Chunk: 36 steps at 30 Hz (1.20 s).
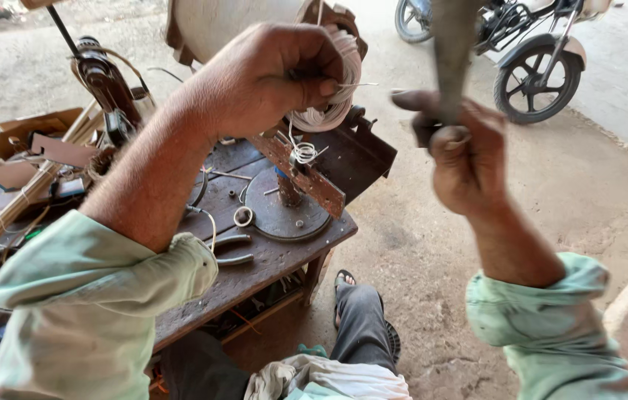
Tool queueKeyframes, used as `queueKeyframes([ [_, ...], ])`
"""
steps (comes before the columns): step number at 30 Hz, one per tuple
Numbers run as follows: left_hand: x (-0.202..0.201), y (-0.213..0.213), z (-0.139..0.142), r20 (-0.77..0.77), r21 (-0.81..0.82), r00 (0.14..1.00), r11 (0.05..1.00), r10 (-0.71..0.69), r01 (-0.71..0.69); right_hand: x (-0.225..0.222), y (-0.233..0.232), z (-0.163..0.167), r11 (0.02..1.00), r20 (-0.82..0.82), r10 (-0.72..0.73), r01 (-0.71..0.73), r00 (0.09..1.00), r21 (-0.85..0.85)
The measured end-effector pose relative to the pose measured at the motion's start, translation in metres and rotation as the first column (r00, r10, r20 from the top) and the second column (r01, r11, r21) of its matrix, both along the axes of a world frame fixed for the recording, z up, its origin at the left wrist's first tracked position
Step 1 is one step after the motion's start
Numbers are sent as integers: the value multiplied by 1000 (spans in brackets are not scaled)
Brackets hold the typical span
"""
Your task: The person uses pliers to strip and bend copper wire on a cylindrical component mounted on a workbench. They then wrap the wire with black electrical tape and later handle a roll of yellow tape. The work is performed at a cluttered bench with a motorcycle visible in the background.
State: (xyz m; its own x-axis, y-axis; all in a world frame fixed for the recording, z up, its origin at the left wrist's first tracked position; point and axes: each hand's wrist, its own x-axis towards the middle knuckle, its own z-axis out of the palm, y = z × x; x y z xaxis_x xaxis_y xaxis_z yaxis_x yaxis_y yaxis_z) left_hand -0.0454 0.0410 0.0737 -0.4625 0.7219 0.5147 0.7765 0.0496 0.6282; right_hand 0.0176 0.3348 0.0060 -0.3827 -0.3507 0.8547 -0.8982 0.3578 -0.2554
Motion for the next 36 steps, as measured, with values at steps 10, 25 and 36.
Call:
queueKeyframes([
  [10, 2, -1, -3, 115, 45, 993, 998, 37, -42, -7, -50, 12, 999, 69, 30, -28, 997, -28],
  [25, 0, 0, -8, 63, 48, 998, 998, 30, -33, -26, -62, 1, 986, -82, 2, -16, 997, -166],
  [36, 2, 0, -8, 10, 31, 997, 997, 78, -78, 5, -65, 0, 893, 317, 309, -158, 897, -422],
])
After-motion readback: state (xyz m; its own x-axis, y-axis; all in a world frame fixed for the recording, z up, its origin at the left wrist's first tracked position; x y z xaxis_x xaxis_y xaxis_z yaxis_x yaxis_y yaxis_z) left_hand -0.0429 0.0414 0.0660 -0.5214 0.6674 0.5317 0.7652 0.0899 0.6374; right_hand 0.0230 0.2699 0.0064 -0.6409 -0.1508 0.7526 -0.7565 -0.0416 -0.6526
